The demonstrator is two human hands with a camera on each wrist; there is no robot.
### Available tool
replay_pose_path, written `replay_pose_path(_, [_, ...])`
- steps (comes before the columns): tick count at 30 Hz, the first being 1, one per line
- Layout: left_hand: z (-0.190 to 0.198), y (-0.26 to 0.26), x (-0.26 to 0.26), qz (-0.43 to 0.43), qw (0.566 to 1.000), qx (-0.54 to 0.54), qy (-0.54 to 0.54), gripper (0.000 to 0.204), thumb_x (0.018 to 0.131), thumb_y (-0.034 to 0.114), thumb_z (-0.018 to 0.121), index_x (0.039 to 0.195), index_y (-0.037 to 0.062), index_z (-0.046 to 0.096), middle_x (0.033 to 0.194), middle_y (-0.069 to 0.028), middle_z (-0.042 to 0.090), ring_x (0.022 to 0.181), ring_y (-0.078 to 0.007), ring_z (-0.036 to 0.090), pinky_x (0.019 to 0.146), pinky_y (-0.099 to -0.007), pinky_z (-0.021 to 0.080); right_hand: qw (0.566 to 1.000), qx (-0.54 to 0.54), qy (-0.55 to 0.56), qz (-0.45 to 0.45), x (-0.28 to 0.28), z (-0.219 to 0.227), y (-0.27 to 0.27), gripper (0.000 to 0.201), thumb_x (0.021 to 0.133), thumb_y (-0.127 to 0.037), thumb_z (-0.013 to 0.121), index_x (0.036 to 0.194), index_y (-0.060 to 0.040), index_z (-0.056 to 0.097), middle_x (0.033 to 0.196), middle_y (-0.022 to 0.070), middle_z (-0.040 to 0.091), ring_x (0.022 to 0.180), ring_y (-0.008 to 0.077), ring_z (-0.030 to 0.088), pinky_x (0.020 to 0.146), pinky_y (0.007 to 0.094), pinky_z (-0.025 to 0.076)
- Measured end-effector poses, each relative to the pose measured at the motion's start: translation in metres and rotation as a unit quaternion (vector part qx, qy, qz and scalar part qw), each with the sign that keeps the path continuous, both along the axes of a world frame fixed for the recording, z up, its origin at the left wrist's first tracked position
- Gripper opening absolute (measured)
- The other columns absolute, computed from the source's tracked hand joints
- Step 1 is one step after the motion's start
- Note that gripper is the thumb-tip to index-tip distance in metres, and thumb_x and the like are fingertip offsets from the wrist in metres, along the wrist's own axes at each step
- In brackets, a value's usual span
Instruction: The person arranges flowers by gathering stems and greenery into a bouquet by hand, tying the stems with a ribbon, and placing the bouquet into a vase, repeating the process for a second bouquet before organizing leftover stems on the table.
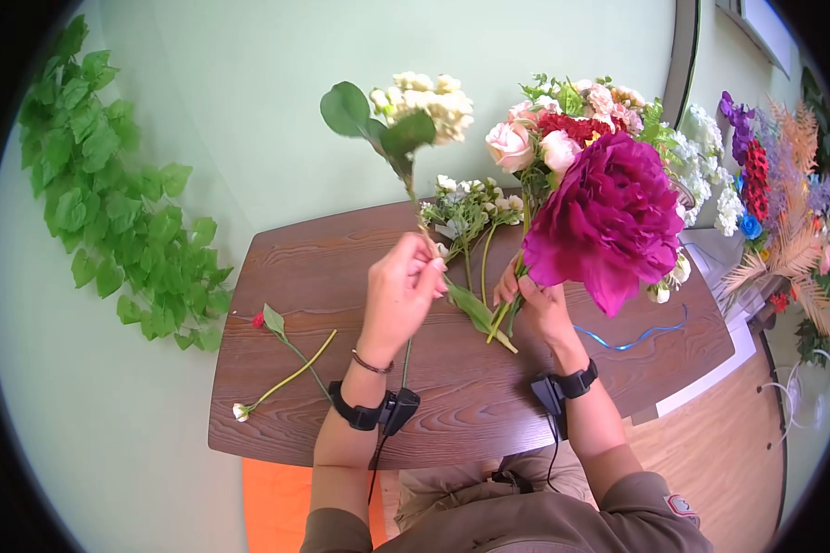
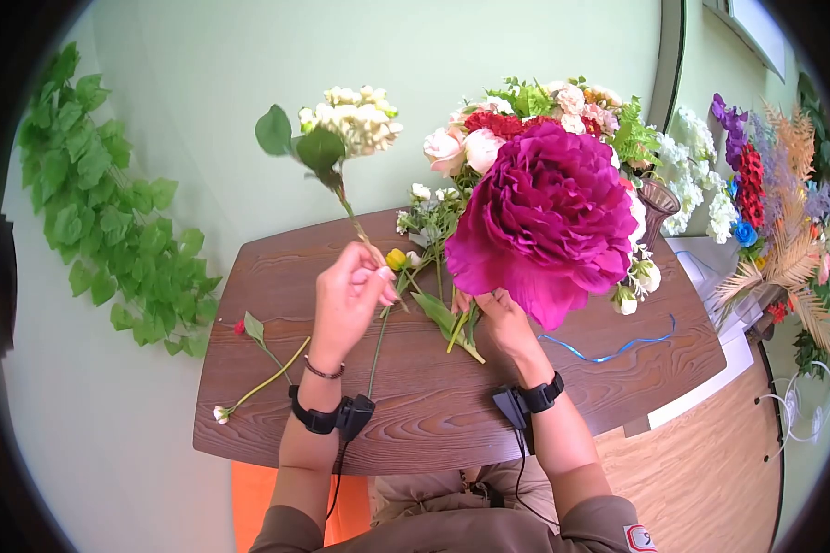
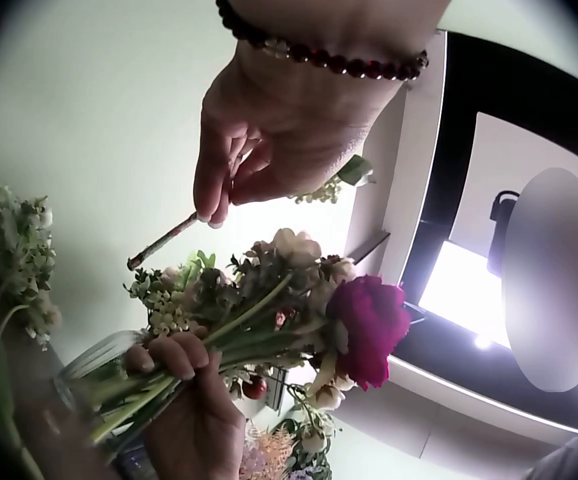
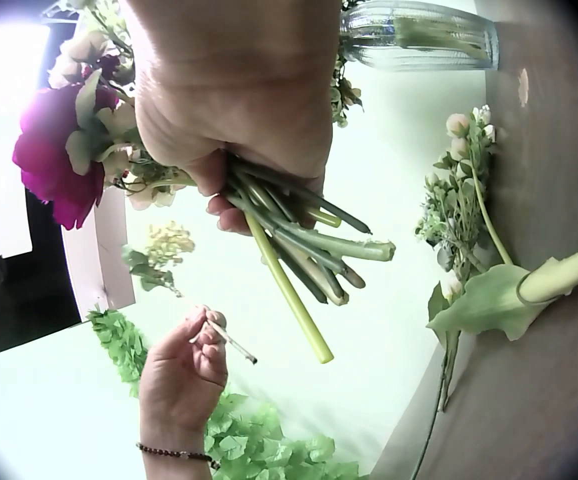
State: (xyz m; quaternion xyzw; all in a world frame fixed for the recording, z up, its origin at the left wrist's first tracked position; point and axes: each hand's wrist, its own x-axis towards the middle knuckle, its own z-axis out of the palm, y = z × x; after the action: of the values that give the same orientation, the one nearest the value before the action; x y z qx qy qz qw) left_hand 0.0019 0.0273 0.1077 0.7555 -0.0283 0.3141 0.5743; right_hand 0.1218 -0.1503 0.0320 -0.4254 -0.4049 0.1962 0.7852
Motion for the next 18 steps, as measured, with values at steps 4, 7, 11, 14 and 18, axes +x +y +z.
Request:
replay_pose_path(4, [-0.013,-0.019,0.005,-0.006,0.994,0.105,-0.017,0.006,0.085,-0.007,0.051,0.086,-0.0029,0.047,0.073,-0.0068,0.057,0.064,-0.0098,0.06,0.054,-0.0224,0.051,1.0,-0.007,-0.005,-0.006,-0.002,-0.002,0.001,0.027,0.092,-0.021,0.053,0.107,-0.0021,0.041,0.079,0.0046,0.044,0.073,0.0168,0.048,0.072,0.0361,0.045])
replay_pose_path(7, [-0.025,-0.029,0.012,0.01,0.984,0.168,-0.052,0.008,0.083,-0.009,0.052,0.084,-0.0032,0.046,0.073,-0.0083,0.054,0.06,-0.0133,0.06,0.053,-0.0253,0.05,0.99,-0.064,-0.083,-0.089,0.008,-0.016,0.001,0.025,0.092,-0.02,0.052,0.107,-0.0027,0.041,0.08,0.0052,0.045,0.073,0.0172,0.048,0.072,0.0356,0.045])
replay_pose_path(11, [-0.023,-0.037,0.008,0.048,0.962,0.265,-0.053,0.018,0.08,-0.002,0.053,0.097,0.0002,0.048,0.087,-0.0199,0.055,0.071,-0.0403,0.056,0.062,-0.0436,0.046,0.987,-0.061,-0.101,-0.11,0.003,-0.021,-0.005,0.025,0.092,-0.019,0.052,0.107,-0.0025,0.041,0.081,0.0053,0.046,0.074,0.0174,0.048,0.073,0.0353,0.045])
replay_pose_path(14, [-0.028,-0.041,0.01,0.049,0.957,0.286,-0.023,0.022,0.079,-0.002,0.054,0.101,0.0003,0.049,0.089,-0.0203,0.055,0.078,-0.0414,0.056,0.064,-0.0439,0.047,0.983,-0.059,-0.115,-0.132,0.0,-0.021,0.001,0.024,0.092,-0.018,0.051,0.107,-0.0023,0.042,0.082,0.0055,0.047,0.075,0.0175,0.049,0.073,0.0351,0.044])
replay_pose_path(18, [-0.042,-0.035,0.003,-0.045,0.955,0.248,-0.154,0.038,0.079,0.002,0.057,0.116,0.0029,0.051,0.101,-0.0157,0.06,0.093,-0.0325,0.059,0.082,-0.0403,0.047,0.977,-0.057,-0.13,-0.162,-0.004,-0.027,-0.008,0.024,0.092,-0.017,0.051,0.108,-0.002,0.042,0.083,0.0057,0.047,0.077,0.0177,0.049,0.074,0.0347,0.044])
